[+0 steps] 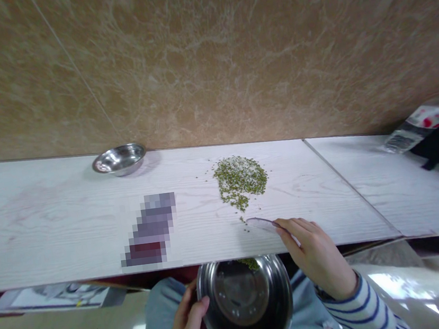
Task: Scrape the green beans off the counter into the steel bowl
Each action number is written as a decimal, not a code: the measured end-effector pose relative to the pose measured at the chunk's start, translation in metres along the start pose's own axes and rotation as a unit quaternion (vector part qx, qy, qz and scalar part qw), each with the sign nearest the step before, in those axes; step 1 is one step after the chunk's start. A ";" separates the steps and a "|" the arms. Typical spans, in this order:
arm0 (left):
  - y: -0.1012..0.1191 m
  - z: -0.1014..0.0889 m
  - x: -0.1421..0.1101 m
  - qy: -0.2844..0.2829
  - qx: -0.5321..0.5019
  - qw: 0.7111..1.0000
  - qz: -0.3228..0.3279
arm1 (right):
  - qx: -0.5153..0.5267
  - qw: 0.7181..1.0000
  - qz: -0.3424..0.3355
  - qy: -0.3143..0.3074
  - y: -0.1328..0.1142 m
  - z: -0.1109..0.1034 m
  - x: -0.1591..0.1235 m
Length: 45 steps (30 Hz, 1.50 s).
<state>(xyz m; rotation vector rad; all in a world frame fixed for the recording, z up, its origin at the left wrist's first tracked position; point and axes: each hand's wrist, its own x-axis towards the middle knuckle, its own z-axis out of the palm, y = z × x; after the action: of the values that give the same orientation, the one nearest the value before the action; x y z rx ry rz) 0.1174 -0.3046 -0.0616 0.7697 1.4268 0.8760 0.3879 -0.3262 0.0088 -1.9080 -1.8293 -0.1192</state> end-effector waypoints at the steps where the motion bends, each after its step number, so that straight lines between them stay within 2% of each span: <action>1: -0.001 -0.001 0.000 -0.008 -0.008 1.000 -0.009 | 0.006 1.000 -0.001 -0.002 0.000 -0.001 -0.001; 5: -0.009 -0.003 0.002 -0.027 -0.030 0.998 -0.043 | 0.014 1.000 0.010 -0.004 0.002 -0.003 -0.002; 11: -0.012 -0.004 0.004 -0.034 -0.023 0.999 -0.028 | 0.004 1.000 0.013 -0.016 0.002 0.002 0.004; 24: -0.014 -0.001 0.007 -0.036 -0.023 0.999 -0.023 | 0.021 1.000 -0.010 -0.021 0.003 -0.002 -0.005; 33: -0.012 -0.005 0.006 -0.027 -0.028 0.998 -0.039 | 0.042 0.998 -0.013 -0.033 -0.010 0.007 0.001; 41: -0.010 -0.006 0.008 -0.043 -0.046 0.997 -0.048 | 0.021 1.000 -0.002 0.013 -0.015 0.010 0.004; 45: -0.019 -0.011 0.015 -0.044 -0.024 0.999 -0.015 | 0.017 1.000 -0.001 0.017 -0.013 0.008 0.001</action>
<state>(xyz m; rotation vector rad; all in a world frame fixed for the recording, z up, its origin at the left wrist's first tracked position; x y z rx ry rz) 0.1070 -0.3016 -0.0863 0.7403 1.3329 0.8395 0.3734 -0.3220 0.0057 -1.8693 -1.7998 -0.1195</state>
